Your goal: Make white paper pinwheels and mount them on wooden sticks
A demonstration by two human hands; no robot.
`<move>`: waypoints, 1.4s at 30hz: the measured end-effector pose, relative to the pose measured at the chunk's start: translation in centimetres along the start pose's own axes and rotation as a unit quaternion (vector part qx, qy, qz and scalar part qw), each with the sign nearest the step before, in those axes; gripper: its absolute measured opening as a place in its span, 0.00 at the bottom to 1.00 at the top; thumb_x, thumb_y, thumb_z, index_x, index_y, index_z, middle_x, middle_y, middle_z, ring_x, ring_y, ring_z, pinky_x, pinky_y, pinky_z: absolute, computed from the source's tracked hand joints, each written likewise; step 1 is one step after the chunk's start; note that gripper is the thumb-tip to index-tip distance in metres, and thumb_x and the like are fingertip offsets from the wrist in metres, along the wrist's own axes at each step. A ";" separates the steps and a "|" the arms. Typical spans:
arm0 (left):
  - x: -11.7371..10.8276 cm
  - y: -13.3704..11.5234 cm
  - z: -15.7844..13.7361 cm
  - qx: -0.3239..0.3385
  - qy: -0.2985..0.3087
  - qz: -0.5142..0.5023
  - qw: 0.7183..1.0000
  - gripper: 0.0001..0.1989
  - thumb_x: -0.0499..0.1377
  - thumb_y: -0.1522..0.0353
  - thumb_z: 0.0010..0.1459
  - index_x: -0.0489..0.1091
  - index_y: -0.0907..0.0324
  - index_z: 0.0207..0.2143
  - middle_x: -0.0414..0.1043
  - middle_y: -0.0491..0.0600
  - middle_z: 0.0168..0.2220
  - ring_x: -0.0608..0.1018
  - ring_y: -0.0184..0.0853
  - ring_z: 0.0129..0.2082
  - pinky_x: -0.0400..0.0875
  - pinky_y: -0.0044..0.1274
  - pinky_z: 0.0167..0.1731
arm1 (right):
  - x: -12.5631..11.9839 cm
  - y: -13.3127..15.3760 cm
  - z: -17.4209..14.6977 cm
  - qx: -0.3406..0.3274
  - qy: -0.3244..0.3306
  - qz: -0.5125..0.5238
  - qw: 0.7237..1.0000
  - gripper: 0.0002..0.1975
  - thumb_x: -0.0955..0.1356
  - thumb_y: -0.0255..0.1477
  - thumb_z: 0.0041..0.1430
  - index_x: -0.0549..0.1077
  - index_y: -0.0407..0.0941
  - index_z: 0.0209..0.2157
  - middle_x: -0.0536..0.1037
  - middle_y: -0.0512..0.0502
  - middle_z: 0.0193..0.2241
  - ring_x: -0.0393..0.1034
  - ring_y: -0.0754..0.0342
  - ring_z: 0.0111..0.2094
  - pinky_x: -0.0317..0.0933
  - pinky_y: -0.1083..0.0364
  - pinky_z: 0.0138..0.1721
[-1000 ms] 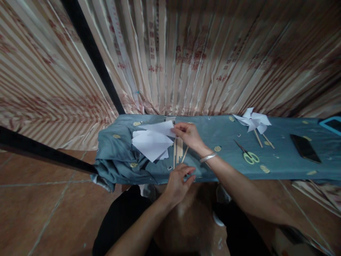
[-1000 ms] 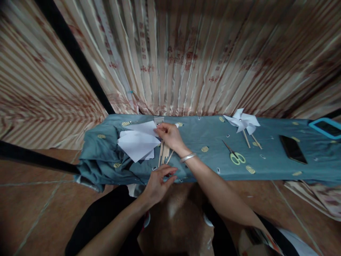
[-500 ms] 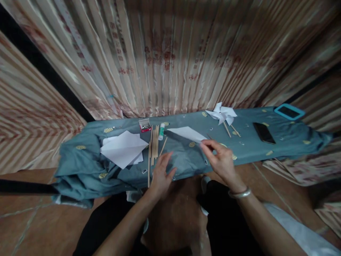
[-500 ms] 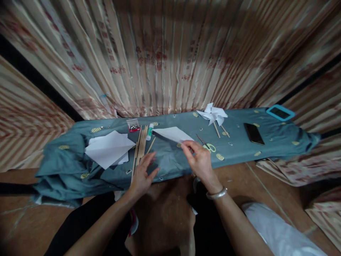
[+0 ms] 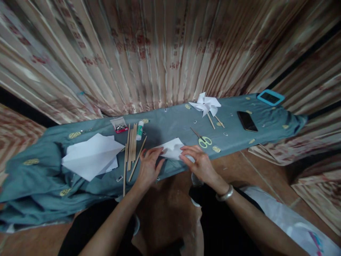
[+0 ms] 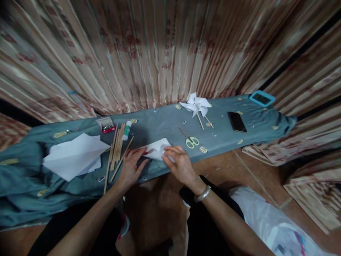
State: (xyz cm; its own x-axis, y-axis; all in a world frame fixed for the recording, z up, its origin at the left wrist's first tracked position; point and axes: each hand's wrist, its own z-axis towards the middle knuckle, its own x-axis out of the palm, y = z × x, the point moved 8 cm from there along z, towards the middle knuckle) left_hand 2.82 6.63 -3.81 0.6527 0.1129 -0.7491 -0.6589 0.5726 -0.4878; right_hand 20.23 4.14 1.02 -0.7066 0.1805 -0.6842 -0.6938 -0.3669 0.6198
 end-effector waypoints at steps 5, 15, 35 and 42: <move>-0.4 -1.8 0.7 0.028 -0.026 0.039 0.998 0.23 0.53 0.69 0.62 0.57 0.61 0.59 0.65 0.60 0.57 0.66 0.44 0.58 0.58 0.42 0.57 | 1.5 -6.7 3.4 0.150 -0.017 0.057 0.987 0.04 0.69 0.30 0.54 0.77 0.46 0.30 0.82 0.46 0.37 0.75 0.48 0.39 0.67 0.49 0.45; 3.5 -4.6 -1.6 0.086 0.151 0.119 0.978 0.27 0.53 0.68 0.61 0.55 0.61 0.62 0.55 0.56 0.65 0.52 0.48 0.67 0.48 0.46 0.62 | 3.0 -8.6 2.8 0.157 -0.054 -0.037 0.985 0.03 0.70 0.29 0.51 0.77 0.47 0.26 0.81 0.44 0.40 0.74 0.47 0.43 0.66 0.48 0.47; 3.7 -3.8 -1.3 0.043 0.184 0.155 0.970 0.28 0.55 0.62 0.60 0.59 0.61 0.61 0.55 0.54 0.65 0.52 0.58 0.65 0.50 0.53 0.59 | 2.7 -8.3 3.3 0.134 -0.061 -0.090 0.985 0.05 0.70 0.27 0.52 0.73 0.46 0.23 0.79 0.41 0.39 0.72 0.46 0.43 0.63 0.47 0.47; 3.7 -3.7 -1.3 0.035 0.186 0.154 0.970 0.29 0.56 0.61 0.59 0.60 0.60 0.61 0.56 0.54 0.65 0.50 0.60 0.65 0.47 0.56 0.59 | 2.8 -8.4 3.2 0.129 -0.057 -0.097 0.985 0.05 0.69 0.27 0.52 0.72 0.46 0.24 0.79 0.40 0.40 0.72 0.45 0.43 0.63 0.47 0.48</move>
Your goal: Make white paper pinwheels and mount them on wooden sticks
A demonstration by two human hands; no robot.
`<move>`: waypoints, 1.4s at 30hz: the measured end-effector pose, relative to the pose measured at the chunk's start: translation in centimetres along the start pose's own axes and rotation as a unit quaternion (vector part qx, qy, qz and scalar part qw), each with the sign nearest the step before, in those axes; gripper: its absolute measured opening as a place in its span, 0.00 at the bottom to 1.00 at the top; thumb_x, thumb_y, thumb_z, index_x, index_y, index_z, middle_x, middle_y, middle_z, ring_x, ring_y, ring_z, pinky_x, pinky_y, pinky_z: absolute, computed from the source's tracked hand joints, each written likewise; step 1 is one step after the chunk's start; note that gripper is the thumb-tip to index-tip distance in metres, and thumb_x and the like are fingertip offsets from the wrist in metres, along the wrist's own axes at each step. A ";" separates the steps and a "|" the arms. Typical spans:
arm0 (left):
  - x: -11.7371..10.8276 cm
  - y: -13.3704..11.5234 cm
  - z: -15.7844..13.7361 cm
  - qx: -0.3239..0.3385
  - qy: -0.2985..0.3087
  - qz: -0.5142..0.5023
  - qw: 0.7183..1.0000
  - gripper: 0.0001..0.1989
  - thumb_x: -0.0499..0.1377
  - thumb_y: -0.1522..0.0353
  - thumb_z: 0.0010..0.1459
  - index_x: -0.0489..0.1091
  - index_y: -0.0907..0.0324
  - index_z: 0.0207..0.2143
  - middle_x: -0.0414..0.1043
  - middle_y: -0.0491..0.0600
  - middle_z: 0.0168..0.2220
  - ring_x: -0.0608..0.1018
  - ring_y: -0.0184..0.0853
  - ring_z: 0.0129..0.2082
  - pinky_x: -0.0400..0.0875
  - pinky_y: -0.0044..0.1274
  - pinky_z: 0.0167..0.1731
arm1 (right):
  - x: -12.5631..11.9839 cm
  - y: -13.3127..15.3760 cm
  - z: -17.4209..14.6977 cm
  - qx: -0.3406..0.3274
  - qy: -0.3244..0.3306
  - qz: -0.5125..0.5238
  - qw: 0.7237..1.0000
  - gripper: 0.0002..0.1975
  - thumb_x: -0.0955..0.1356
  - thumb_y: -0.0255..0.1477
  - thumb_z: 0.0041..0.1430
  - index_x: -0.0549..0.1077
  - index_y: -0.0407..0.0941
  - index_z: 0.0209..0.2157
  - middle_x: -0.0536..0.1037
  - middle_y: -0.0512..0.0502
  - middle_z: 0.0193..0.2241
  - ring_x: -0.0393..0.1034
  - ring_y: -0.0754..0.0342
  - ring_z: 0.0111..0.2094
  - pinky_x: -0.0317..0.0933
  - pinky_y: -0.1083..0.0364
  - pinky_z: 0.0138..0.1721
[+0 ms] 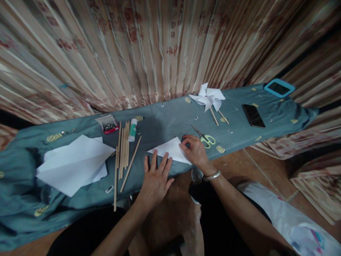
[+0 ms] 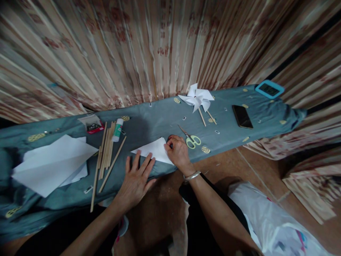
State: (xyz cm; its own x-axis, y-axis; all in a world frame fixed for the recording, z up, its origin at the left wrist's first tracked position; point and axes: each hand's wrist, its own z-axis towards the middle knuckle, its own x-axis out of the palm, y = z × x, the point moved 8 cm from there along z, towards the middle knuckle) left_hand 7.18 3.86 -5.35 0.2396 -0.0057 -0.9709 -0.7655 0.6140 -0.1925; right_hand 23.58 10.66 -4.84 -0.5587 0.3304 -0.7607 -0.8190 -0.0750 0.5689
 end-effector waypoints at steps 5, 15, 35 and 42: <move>0.0 -0.1 0.1 -0.002 0.005 -0.003 1.000 0.28 0.57 0.62 0.59 0.61 0.58 0.61 0.57 0.55 0.64 0.52 0.61 0.65 0.48 0.59 0.57 | 0.0 0.2 -0.1 -0.011 -0.002 -0.006 1.000 0.04 0.68 0.27 0.53 0.72 0.46 0.25 0.78 0.40 0.40 0.71 0.45 0.44 0.62 0.47 0.49; -0.2 0.1 0.3 -0.005 0.012 -0.007 1.000 0.27 0.57 0.63 0.58 0.62 0.57 0.60 0.58 0.54 0.64 0.52 0.60 0.65 0.45 0.61 0.56 | 0.0 0.2 -0.1 -0.015 -0.003 -0.015 1.000 0.05 0.68 0.25 0.52 0.71 0.46 0.24 0.78 0.40 0.41 0.71 0.46 0.44 0.62 0.47 0.49; -0.1 0.3 0.6 -0.005 0.008 -0.009 1.000 0.26 0.58 0.65 0.58 0.63 0.55 0.59 0.60 0.54 0.63 0.53 0.60 0.65 0.43 0.62 0.56 | -0.6 3.4 -2.1 -0.090 0.012 -0.076 0.993 0.27 0.64 0.38 0.60 0.63 0.37 0.57 0.64 0.28 0.58 0.57 0.36 0.59 0.56 0.39 0.56; 0.3 0.1 0.6 -0.003 0.012 0.010 1.000 0.28 0.56 0.64 0.59 0.59 0.57 0.61 0.59 0.54 0.63 0.52 0.60 0.65 0.41 0.63 0.55 | 0.5 5.6 -3.8 -0.094 0.068 -0.143 0.983 0.28 0.61 0.35 0.62 0.59 0.33 0.59 0.60 0.24 0.60 0.55 0.34 0.60 0.53 0.39 0.56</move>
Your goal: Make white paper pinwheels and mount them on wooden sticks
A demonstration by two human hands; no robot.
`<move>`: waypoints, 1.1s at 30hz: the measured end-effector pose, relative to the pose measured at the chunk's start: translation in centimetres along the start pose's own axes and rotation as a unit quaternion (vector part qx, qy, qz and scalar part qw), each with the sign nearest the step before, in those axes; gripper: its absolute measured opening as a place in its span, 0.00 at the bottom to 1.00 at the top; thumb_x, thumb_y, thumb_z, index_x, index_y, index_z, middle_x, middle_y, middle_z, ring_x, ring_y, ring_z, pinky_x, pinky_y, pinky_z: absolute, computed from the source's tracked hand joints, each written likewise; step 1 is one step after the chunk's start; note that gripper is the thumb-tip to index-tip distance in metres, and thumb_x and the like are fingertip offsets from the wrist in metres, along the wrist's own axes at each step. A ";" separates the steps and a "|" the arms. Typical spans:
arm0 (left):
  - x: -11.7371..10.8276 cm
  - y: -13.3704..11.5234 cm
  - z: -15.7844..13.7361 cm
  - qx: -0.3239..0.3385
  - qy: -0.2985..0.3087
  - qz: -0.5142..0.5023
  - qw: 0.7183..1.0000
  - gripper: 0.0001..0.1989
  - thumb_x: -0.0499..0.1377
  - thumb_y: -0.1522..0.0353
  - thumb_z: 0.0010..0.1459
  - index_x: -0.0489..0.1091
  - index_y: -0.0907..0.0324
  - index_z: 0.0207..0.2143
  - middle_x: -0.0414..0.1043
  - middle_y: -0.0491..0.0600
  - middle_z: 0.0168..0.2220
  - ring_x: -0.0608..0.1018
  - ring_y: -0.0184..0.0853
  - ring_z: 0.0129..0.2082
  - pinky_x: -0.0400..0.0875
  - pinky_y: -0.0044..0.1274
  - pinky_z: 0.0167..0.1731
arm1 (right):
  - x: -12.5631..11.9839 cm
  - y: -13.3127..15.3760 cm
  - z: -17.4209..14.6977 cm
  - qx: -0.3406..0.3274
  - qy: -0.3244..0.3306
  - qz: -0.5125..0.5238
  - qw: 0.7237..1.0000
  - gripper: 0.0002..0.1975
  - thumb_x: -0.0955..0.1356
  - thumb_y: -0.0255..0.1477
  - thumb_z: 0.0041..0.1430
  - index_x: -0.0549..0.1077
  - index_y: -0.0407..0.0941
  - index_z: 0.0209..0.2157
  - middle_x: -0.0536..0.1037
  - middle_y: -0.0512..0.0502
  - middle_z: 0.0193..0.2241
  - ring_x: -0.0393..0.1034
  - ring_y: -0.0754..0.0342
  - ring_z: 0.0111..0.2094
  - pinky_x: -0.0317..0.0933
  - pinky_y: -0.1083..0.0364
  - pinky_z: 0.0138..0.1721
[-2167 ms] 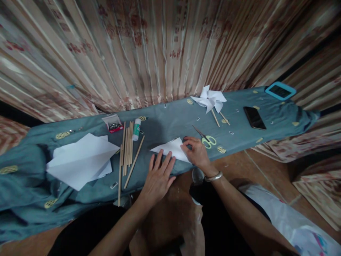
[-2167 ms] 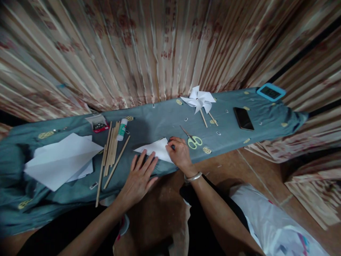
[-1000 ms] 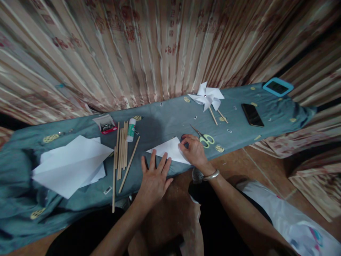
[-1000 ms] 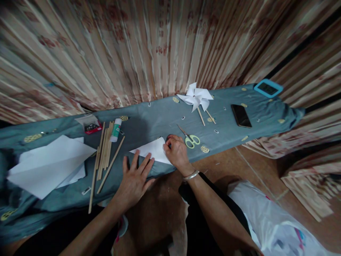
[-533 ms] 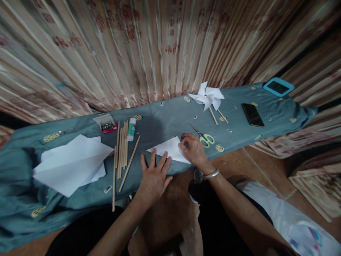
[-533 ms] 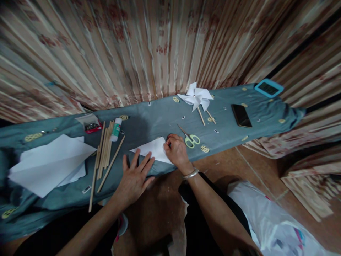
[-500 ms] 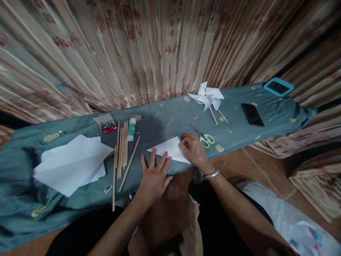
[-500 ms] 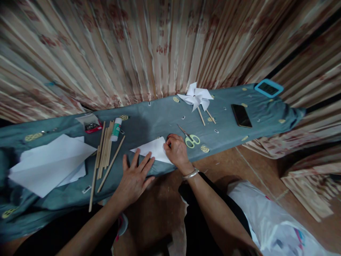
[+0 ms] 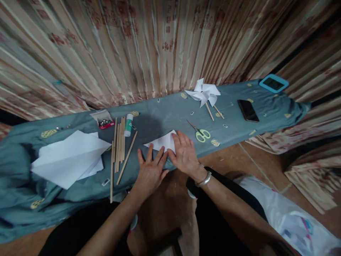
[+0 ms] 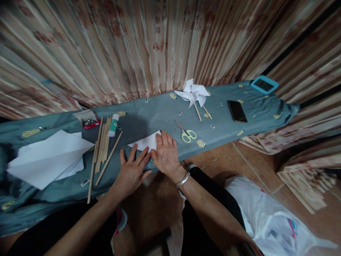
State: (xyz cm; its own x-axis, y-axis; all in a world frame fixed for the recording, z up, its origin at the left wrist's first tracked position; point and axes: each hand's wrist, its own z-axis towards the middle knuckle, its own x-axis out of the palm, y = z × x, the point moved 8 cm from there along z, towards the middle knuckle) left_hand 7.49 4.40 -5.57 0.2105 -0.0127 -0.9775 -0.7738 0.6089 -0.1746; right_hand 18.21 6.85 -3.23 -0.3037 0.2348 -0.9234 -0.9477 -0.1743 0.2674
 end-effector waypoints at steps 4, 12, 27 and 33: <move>0.1 0.0 0.0 0.001 0.006 0.007 1.000 0.27 0.54 0.64 0.61 0.58 0.56 0.62 0.58 0.53 0.64 0.51 0.59 0.65 0.41 0.62 0.55 | -0.2 0.0 -0.4 0.000 0.008 -0.048 0.999 0.29 0.60 0.35 0.64 0.57 0.32 0.61 0.57 0.24 0.62 0.50 0.35 0.63 0.50 0.40 0.58; 0.3 0.4 -0.1 -0.009 0.021 0.012 1.000 0.26 0.54 0.63 0.61 0.59 0.53 0.61 0.56 0.51 0.64 0.49 0.61 0.65 0.42 0.65 0.53 | -0.6 -2.7 -3.1 0.003 -0.010 -0.067 0.998 0.29 0.58 0.37 0.66 0.55 0.33 0.62 0.54 0.25 0.64 0.47 0.38 0.65 0.49 0.41 0.60; 0.1 0.7 -0.1 -0.027 0.018 0.053 0.998 0.27 0.55 0.62 0.60 0.58 0.46 0.62 0.53 0.52 0.66 0.48 0.65 0.65 0.45 0.65 0.51 | -3.6 -4.9 -5.5 -0.074 -0.061 -0.019 0.995 0.21 0.58 0.32 0.67 0.63 0.38 0.57 0.61 0.30 0.61 0.51 0.42 0.64 0.54 0.40 0.58; -0.1 0.7 -0.1 -0.029 0.019 0.052 0.998 0.26 0.54 0.62 0.60 0.60 0.48 0.61 0.55 0.52 0.65 0.49 0.66 0.64 0.46 0.65 0.51 | -2.0 -1.1 -5.5 -0.190 -0.015 -0.061 0.980 0.14 0.61 0.23 0.63 0.71 0.38 0.49 0.71 0.34 0.54 0.61 0.43 0.55 0.61 0.46 0.52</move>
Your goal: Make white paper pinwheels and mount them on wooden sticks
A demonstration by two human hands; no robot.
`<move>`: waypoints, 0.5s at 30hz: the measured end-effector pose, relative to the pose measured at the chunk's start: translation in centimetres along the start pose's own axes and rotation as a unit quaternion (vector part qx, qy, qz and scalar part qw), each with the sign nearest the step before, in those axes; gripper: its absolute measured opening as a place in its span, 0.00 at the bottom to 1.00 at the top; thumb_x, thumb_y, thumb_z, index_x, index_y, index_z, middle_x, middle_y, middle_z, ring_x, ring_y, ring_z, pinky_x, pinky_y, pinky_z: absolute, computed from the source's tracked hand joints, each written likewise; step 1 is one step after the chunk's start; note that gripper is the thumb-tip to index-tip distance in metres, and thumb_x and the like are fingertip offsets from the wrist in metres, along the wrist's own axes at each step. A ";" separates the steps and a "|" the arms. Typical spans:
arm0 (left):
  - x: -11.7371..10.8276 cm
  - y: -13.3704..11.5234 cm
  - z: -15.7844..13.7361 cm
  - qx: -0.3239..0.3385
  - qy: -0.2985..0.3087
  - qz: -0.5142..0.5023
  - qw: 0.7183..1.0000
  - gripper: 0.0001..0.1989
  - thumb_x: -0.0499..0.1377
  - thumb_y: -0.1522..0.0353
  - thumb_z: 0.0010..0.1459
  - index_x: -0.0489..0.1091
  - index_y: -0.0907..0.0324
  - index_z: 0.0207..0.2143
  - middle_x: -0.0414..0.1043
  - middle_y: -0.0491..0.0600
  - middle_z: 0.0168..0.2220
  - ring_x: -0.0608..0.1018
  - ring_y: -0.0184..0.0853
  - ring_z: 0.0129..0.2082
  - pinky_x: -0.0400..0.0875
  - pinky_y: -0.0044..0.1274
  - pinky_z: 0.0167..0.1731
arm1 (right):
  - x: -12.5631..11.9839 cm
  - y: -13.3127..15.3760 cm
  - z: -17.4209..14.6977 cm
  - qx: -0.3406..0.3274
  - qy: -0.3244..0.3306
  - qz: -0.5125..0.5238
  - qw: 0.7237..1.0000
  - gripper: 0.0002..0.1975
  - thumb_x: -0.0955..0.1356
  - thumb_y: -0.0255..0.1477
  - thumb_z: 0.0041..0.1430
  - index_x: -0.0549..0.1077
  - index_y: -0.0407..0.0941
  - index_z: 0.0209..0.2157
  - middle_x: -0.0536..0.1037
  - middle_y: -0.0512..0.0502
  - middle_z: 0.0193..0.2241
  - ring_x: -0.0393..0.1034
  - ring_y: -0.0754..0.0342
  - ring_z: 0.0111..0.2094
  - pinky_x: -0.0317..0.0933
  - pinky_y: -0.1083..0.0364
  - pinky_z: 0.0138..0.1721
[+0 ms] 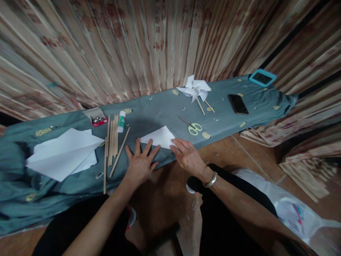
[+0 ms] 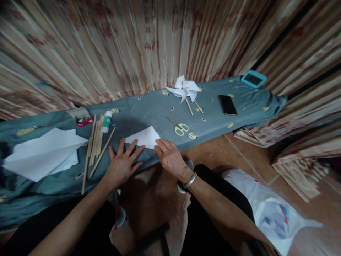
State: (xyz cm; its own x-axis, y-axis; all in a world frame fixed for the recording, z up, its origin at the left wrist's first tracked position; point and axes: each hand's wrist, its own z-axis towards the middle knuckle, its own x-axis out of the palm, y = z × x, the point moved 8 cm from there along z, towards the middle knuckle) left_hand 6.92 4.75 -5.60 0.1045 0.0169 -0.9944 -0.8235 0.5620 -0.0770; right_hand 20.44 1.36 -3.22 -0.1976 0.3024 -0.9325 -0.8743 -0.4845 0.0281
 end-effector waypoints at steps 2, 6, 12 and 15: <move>0.0 0.0 0.0 0.002 0.000 -0.003 1.000 0.26 0.54 0.62 0.60 0.60 0.48 0.61 0.54 0.52 0.65 0.48 0.65 0.65 0.46 0.64 0.51 | 0.3 -0.1 0.0 -0.002 0.011 -0.017 1.000 0.13 0.61 0.22 0.63 0.72 0.37 0.47 0.74 0.35 0.50 0.65 0.44 0.50 0.63 0.47 0.49; 0.0 -0.1 0.0 0.005 0.006 -0.001 1.000 0.26 0.54 0.61 0.60 0.60 0.49 0.61 0.54 0.52 0.66 0.48 0.66 0.65 0.46 0.65 0.51 | 0.1 -0.6 0.1 -0.008 0.030 -0.033 0.999 0.11 0.62 0.22 0.63 0.73 0.38 0.44 0.77 0.38 0.45 0.66 0.45 0.44 0.64 0.49 0.44; -0.1 -0.1 0.1 0.003 0.007 0.001 1.000 0.26 0.53 0.61 0.61 0.59 0.50 0.62 0.53 0.52 0.66 0.48 0.65 0.65 0.46 0.64 0.51 | -0.6 -0.9 -0.1 -0.006 0.068 -0.044 0.997 0.09 0.62 0.23 0.64 0.73 0.40 0.41 0.77 0.40 0.42 0.65 0.46 0.41 0.63 0.49 0.43; -0.2 0.0 0.1 0.002 0.008 0.000 1.000 0.26 0.53 0.62 0.61 0.59 0.50 0.62 0.54 0.52 0.66 0.49 0.65 0.65 0.46 0.64 0.52 | -0.7 -1.4 -0.8 0.010 0.071 -0.048 0.996 0.10 0.61 0.22 0.64 0.73 0.41 0.39 0.77 0.41 0.39 0.65 0.47 0.40 0.62 0.50 0.43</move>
State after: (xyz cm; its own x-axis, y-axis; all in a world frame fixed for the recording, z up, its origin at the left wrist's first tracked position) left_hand 6.96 4.79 -5.44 0.0948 0.0033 -0.9955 -0.8216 0.5649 -0.0764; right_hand 22.16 1.12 -2.89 -0.0492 0.2259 -0.9729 -0.8950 -0.4424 -0.0575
